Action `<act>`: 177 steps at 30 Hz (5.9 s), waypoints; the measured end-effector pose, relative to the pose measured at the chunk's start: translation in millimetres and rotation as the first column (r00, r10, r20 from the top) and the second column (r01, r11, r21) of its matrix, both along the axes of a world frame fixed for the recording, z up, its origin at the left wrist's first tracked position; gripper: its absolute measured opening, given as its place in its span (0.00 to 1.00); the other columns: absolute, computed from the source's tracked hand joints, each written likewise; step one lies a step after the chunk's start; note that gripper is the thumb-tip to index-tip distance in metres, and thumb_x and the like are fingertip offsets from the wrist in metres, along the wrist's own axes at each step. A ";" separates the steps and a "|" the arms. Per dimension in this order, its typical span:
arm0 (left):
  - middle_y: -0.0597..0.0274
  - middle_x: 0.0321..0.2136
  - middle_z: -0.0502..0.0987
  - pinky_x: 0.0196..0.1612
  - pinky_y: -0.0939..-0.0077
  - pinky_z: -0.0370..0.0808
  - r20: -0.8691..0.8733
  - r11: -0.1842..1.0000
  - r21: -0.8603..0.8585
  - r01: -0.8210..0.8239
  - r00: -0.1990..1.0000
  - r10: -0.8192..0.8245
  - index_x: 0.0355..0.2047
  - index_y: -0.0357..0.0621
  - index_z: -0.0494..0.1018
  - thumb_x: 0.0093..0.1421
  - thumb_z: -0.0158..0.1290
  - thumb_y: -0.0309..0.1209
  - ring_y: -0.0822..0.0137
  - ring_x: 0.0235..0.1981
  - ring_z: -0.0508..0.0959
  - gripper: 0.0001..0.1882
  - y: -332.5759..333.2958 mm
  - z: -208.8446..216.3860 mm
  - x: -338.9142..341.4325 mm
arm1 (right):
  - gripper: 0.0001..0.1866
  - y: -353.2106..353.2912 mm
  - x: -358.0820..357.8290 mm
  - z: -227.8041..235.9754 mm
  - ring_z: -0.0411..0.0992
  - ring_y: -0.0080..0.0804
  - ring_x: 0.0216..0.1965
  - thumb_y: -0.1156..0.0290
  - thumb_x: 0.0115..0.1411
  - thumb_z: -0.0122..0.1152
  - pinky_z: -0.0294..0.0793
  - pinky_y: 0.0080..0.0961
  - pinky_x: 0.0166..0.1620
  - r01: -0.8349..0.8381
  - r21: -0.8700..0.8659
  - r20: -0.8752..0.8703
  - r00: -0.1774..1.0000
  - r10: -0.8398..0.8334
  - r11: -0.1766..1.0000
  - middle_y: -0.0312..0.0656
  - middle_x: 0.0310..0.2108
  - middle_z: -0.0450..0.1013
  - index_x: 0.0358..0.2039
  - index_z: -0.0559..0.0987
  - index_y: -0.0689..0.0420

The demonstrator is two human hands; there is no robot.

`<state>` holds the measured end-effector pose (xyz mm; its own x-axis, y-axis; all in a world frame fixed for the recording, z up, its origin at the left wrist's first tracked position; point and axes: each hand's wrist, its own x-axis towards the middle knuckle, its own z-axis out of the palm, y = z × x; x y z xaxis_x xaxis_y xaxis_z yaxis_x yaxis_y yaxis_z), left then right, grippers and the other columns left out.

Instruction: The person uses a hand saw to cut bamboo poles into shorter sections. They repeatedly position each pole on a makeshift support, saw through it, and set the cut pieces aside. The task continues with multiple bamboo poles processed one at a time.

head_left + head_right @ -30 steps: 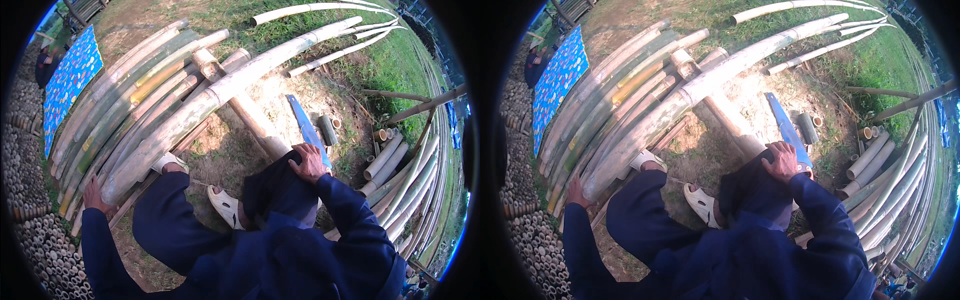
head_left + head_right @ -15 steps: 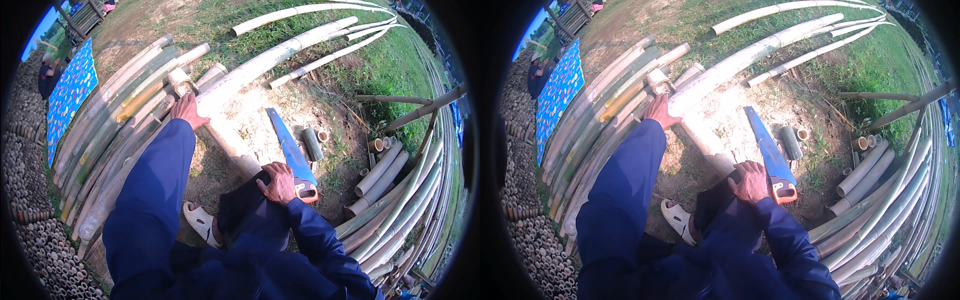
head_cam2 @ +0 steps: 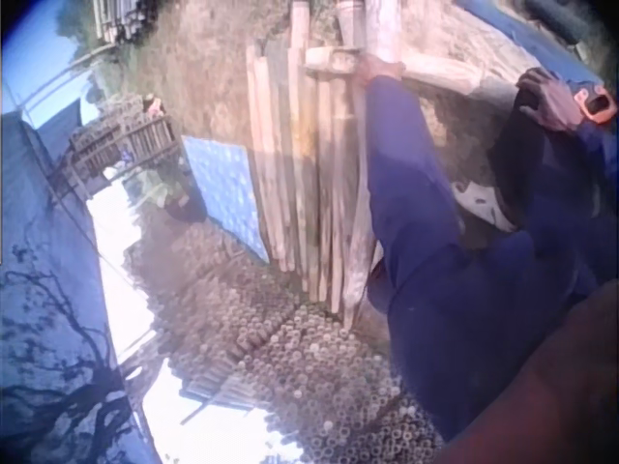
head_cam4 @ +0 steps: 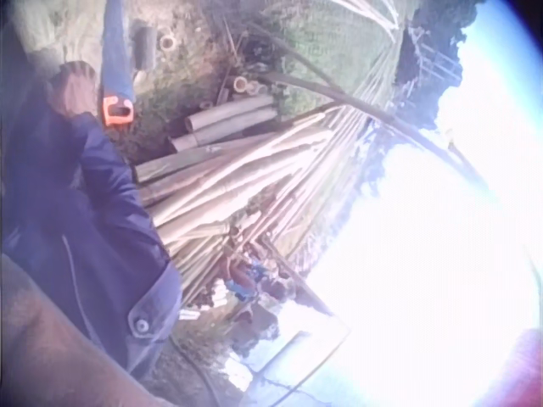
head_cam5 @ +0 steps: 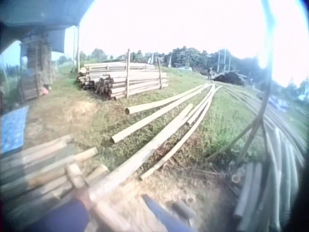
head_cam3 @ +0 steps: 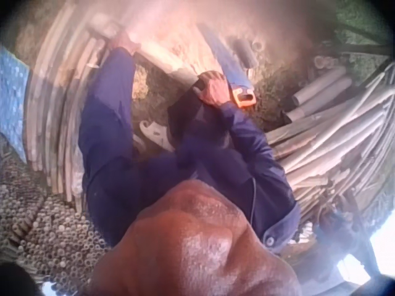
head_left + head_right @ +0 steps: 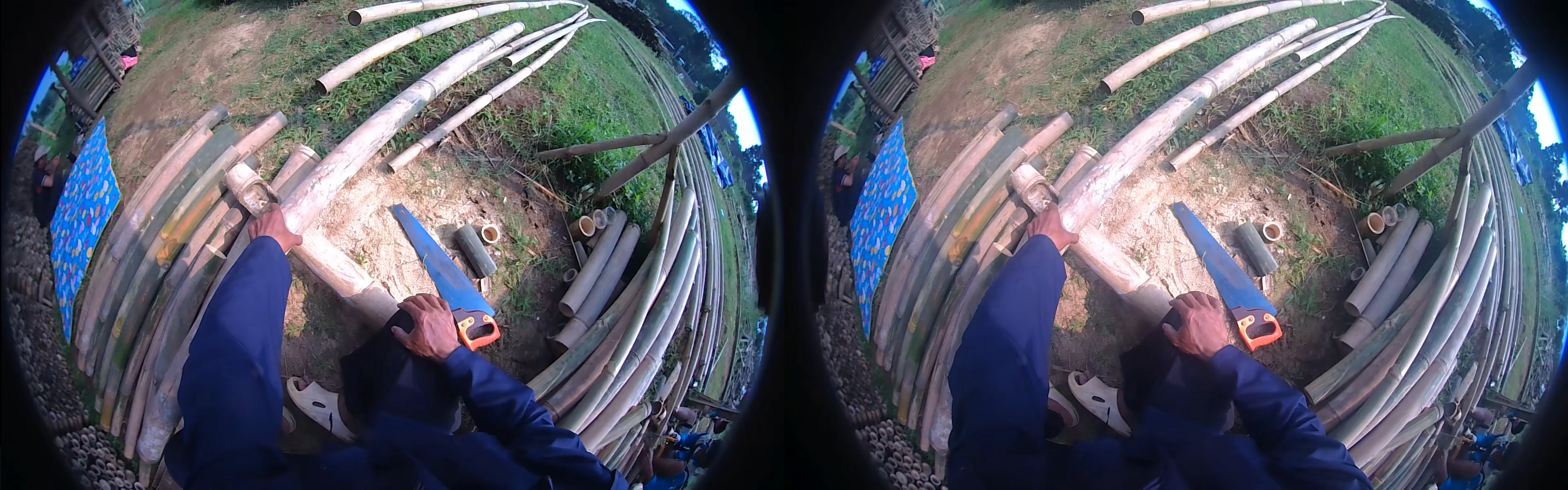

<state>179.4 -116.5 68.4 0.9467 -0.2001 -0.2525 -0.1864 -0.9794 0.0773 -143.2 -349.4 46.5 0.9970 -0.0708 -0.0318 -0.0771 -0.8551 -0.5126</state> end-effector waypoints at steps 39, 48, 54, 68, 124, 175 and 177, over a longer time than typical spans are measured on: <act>0.56 0.61 0.70 0.66 0.51 0.59 0.660 0.937 0.191 -0.293 0.745 0.098 0.61 0.48 0.65 0.42 0.71 0.31 0.53 0.65 0.68 0.44 535.3 -105.2 -443.5 | 0.57 222.7 195.1 21.8 0.70 0.40 0.63 0.46 0.41 0.84 0.56 0.59 0.71 -0.774 -0.509 -0.136 0.503 0.854 0.375 0.38 0.61 0.72 0.71 0.65 0.42; 0.50 0.62 0.68 0.69 0.47 0.57 0.347 0.946 0.023 -0.323 0.890 0.295 0.62 0.43 0.62 0.39 0.75 0.43 0.49 0.65 0.67 0.52 508.5 -77.6 -421.7 | 0.50 236.6 190.6 22.3 0.73 0.42 0.57 0.49 0.40 0.85 0.62 0.54 0.67 -0.801 -0.460 -0.142 0.492 0.859 0.383 0.40 0.52 0.75 0.64 0.74 0.47; 0.48 0.60 0.68 0.70 0.46 0.58 0.289 0.950 -0.033 -0.310 0.907 0.306 0.61 0.39 0.63 0.37 0.75 0.44 0.47 0.65 0.67 0.53 514.7 -95.2 -433.9 | 0.22 333.9 265.5 -23.1 0.81 0.51 0.45 0.55 0.61 0.71 0.79 0.46 0.48 -0.882 -0.155 -0.327 0.472 0.819 0.446 0.50 0.43 0.81 0.51 0.82 0.54; 0.53 0.60 0.70 0.69 0.47 0.58 0.294 0.925 -0.208 -0.318 0.882 0.369 0.61 0.44 0.68 0.50 0.65 0.65 0.52 0.63 0.68 0.48 497.5 -68.4 -436.7 | 0.20 390.6 269.1 -141.0 0.78 0.48 0.49 0.67 0.60 0.68 0.81 0.45 0.43 -0.864 -0.472 -0.246 0.320 0.915 0.176 0.49 0.47 0.74 0.52 0.77 0.55; 0.54 0.42 0.75 0.57 0.54 0.71 0.258 0.918 -0.184 -0.351 0.884 0.390 0.47 0.44 0.72 0.51 0.59 0.72 0.49 0.49 0.75 0.43 503.1 -33.7 -394.8 | 0.27 146.2 188.3 89.2 0.73 0.48 0.39 0.45 0.63 0.65 0.70 0.47 0.45 -0.776 -0.363 0.173 0.488 0.855 0.516 0.45 0.35 0.73 0.50 0.82 0.57; 0.34 0.66 0.66 0.70 0.55 0.65 -0.274 1.000 0.009 -0.017 0.962 0.019 0.69 0.34 0.60 0.49 0.72 0.53 0.42 0.67 0.68 0.56 344.7 105.3 -211.9 | 0.54 114.5 188.9 -9.9 0.65 0.46 0.66 0.57 0.34 0.86 0.52 0.61 0.72 -0.731 -0.436 0.056 0.560 0.827 0.525 0.40 0.57 0.70 0.65 0.70 0.44; 0.35 0.59 0.72 0.64 0.53 0.70 -0.201 0.982 -0.103 0.156 0.964 -0.174 0.64 0.30 0.63 0.45 0.73 0.54 0.41 0.61 0.73 0.56 293.1 79.6 -194.3 | 0.54 115.2 190.8 -12.8 0.66 0.50 0.65 0.58 0.34 0.85 0.53 0.58 0.73 -0.747 -0.441 0.093 0.513 0.853 0.498 0.43 0.57 0.70 0.65 0.69 0.47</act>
